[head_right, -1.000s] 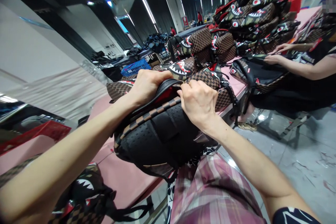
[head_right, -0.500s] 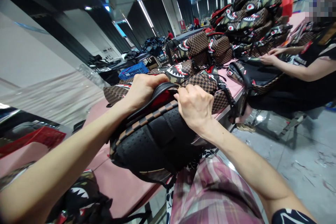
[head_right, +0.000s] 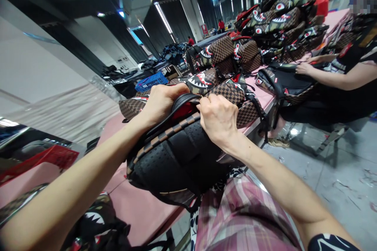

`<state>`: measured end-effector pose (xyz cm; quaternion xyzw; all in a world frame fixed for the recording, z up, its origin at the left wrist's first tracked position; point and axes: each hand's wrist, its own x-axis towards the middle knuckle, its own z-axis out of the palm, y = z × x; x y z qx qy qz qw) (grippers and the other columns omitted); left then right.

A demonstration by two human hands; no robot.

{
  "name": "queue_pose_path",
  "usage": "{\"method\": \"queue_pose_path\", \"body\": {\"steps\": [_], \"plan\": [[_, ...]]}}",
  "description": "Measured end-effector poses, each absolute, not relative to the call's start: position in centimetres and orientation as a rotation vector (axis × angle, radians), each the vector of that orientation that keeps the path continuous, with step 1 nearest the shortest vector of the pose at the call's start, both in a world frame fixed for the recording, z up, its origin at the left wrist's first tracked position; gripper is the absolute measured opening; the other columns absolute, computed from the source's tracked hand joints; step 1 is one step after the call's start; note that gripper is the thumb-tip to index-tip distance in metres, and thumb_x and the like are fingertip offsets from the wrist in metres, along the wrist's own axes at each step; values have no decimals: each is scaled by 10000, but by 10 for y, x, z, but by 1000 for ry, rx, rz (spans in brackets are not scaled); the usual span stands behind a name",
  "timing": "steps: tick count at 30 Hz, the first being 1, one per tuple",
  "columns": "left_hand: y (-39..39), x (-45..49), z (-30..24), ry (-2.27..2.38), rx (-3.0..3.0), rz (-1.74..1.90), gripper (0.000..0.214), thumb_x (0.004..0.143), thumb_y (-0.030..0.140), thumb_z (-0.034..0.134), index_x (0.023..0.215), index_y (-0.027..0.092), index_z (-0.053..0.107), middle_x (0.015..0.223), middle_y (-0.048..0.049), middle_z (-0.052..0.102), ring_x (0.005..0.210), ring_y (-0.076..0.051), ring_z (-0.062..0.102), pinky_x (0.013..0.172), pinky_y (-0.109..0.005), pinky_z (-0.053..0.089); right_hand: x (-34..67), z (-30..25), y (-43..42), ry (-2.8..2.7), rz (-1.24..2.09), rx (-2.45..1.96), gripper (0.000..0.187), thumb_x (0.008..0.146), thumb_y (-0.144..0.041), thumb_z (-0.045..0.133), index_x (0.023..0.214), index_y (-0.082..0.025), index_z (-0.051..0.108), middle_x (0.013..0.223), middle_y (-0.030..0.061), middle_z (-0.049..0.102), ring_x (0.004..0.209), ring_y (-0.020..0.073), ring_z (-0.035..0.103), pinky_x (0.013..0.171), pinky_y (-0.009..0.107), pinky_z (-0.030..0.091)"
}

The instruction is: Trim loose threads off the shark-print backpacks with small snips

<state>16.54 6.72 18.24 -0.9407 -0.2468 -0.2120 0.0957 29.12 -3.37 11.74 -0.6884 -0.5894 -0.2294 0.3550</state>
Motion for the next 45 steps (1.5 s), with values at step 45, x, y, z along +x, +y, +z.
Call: {"method": "queue_pose_path", "body": {"steps": [45], "plan": [[59, 81, 222, -1177, -2385, -1796, 136, 816, 314, 491, 757, 192, 507, 686, 25, 582, 680, -135, 610, 635, -270, 498, 309, 109, -23, -1540, -290, -1355, 121, 848, -255, 546, 909, -180, 619, 894, 32, 681, 815, 171, 633, 688, 252, 425]]}}
